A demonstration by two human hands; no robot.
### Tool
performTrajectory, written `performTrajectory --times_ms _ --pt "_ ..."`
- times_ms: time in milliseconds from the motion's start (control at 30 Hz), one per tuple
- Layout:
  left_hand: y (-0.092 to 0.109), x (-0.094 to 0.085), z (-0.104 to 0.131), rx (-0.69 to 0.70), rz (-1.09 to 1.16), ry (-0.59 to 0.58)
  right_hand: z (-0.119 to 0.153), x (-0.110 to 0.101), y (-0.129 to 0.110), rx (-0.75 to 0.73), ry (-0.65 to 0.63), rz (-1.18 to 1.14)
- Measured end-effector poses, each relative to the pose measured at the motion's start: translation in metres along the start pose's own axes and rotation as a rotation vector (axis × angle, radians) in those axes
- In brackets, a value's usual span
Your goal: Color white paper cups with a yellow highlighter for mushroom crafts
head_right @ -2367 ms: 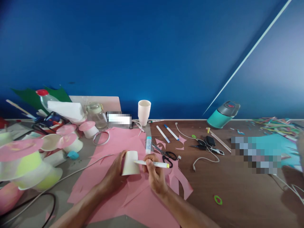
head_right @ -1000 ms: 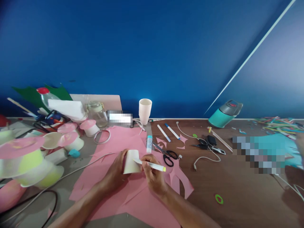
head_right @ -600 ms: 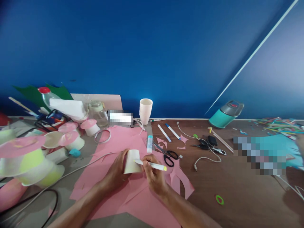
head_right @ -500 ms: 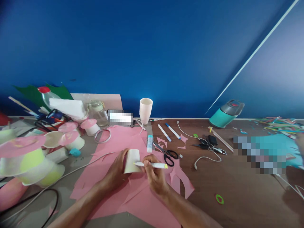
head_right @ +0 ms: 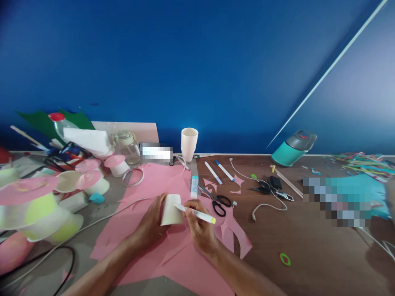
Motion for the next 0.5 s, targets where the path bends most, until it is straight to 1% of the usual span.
performTrajectory --times_ms 233,500 --pt "-0.0048 0.0028 0.0012 -0.007 -0.018 0.010 -0.0017 0.0012 -0.0094 -0.045 -0.030 0.031" --pt "-0.0039 0.0015 0.0027 -0.019 -0.017 -0.001 -0.0028 0.0022 -0.0055 -0.034 -0.019 0.106"
Point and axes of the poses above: each hand's wrist, its own z-axis away from the middle knuckle, its own x-axis out of the palm, y = z × x, the point moved 4 cm from there along -z, towards the middle knuckle, and after that the axes turned 3 degrees about -z, right-handed, at the moved point
